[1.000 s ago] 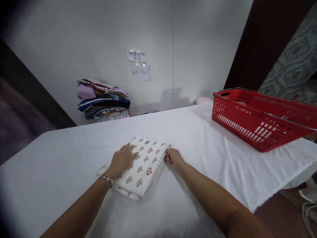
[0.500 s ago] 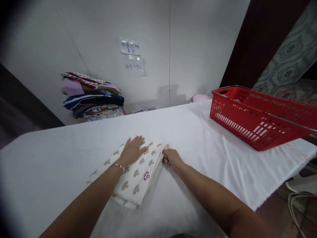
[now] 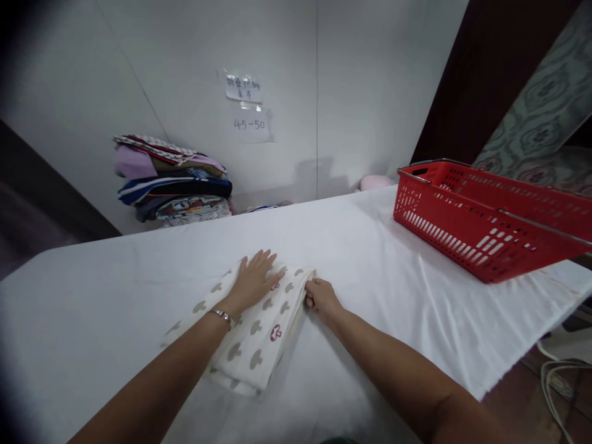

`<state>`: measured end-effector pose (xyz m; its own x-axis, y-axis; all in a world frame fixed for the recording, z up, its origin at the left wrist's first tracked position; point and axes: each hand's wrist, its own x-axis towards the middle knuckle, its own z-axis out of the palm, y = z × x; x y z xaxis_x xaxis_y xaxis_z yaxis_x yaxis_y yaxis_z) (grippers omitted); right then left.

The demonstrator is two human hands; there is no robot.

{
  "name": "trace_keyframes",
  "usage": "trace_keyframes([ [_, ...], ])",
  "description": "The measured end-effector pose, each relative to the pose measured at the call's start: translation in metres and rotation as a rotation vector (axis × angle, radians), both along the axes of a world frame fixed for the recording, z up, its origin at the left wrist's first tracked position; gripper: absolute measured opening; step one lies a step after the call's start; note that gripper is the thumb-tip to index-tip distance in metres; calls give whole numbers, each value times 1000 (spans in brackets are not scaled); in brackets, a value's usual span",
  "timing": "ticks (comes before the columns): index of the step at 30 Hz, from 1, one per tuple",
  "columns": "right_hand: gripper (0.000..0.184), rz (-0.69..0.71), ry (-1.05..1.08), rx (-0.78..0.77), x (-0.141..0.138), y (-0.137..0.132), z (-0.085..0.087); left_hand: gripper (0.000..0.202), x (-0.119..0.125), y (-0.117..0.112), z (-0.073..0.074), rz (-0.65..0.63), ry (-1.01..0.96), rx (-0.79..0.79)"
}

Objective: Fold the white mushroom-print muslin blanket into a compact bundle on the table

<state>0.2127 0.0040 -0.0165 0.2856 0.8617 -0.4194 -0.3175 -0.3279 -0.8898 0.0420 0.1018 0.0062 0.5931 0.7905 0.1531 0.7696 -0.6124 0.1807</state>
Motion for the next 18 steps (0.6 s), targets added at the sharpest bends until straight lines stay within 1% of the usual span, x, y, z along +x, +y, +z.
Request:
trace_keyframes([
  [3,22,-2,1,5,0,-1,1,59,5,-2,-1,-116,-6,32],
  [4,24,-4,7,11,0,-1,1,58,5,-1,-5,-121,-2,26],
  [8,29,-24,32,33,1,1,0,59,-2,6,-20,-68,-10,24],
  [11,28,-41,37,34,2,2,-1,60,-5,9,-24,-62,-17,34],
  [14,27,-34,35,36,1,3,-2,58,-5,10,-22,-64,-14,15],
  [16,27,-21,26,36,1,3,-2,59,-2,9,-18,-53,-5,-26],
  [18,27,-9,21,30,1,2,-1,61,1,2,-12,-31,-8,-68],
])
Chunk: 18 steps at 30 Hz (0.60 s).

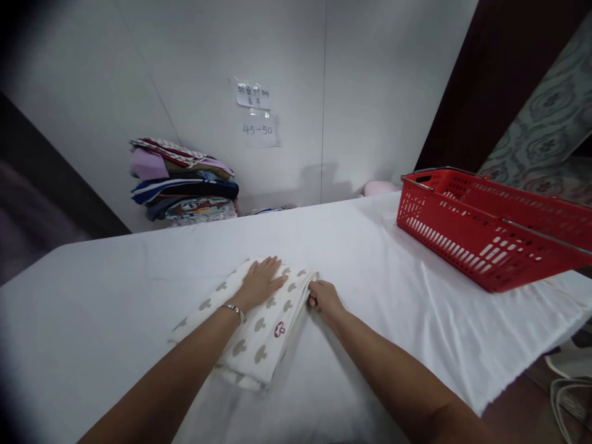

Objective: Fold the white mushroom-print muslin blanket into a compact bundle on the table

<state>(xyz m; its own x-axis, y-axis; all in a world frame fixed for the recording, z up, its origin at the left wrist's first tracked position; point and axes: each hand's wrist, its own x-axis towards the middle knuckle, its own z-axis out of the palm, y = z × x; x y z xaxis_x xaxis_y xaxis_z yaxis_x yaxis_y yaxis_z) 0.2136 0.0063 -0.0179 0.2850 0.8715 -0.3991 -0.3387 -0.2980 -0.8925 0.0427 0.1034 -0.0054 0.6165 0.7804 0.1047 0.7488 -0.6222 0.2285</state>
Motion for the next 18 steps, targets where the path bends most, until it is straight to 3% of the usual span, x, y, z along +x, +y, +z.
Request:
trace_keyframes([
  [4,24,-4,-6,4,-1,-1,0,60,5,-30,10,-76,-44,20],
  [7,22,-11,-10,10,-1,0,0,58,3,-50,6,-134,-35,45],
  [12,19,-6,-13,2,0,1,-1,56,0,-55,-1,-118,-11,9],
  [18,17,11,-33,-16,2,-1,-2,54,-16,-74,17,-39,-25,-77],
])
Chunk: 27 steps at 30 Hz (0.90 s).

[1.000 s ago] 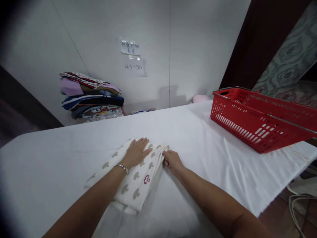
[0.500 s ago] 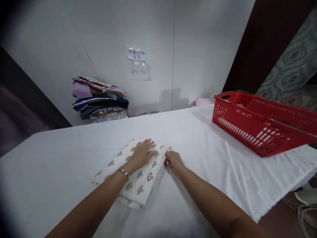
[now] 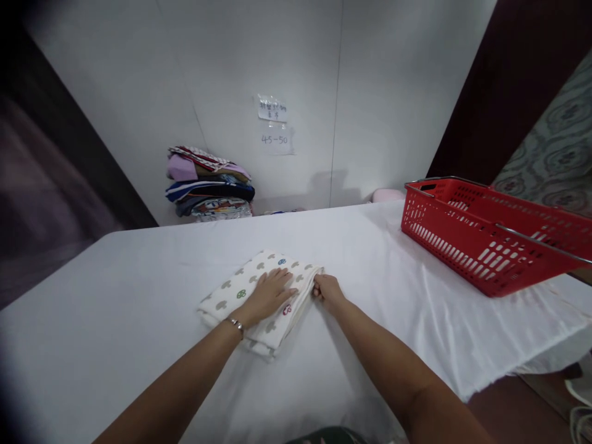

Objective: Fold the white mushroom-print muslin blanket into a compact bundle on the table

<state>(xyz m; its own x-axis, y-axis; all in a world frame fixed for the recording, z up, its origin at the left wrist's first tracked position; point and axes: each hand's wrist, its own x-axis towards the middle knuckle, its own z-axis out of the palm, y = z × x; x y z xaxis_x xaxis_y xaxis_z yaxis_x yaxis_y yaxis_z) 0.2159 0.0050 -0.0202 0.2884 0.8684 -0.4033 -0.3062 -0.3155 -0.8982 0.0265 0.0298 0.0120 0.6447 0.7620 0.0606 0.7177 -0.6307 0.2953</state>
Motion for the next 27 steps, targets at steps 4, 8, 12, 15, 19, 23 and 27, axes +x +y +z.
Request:
trace_keyframes([
  [4,19,2,-19,-19,1,-2,1,48,-44,-22,-1,203,25,129],
  [8,21,1,-39,-29,-1,-3,1,42,-82,-31,-9,386,15,156],
  [12,23,11,-54,-19,0,-5,-3,37,-92,-35,-12,438,-93,169],
  [15,24,28,-62,-24,2,-5,-7,37,-99,-39,-15,648,-179,220],
  [19,24,42,-62,-46,3,-5,-9,49,-117,-44,-18,901,-272,164],
  [23,24,41,-74,-51,3,-4,-9,48,-127,-41,-16,981,-285,-61],
  [27,24,21,-93,-51,3,-2,-13,37,-124,-33,-14,1015,-340,-54],
])
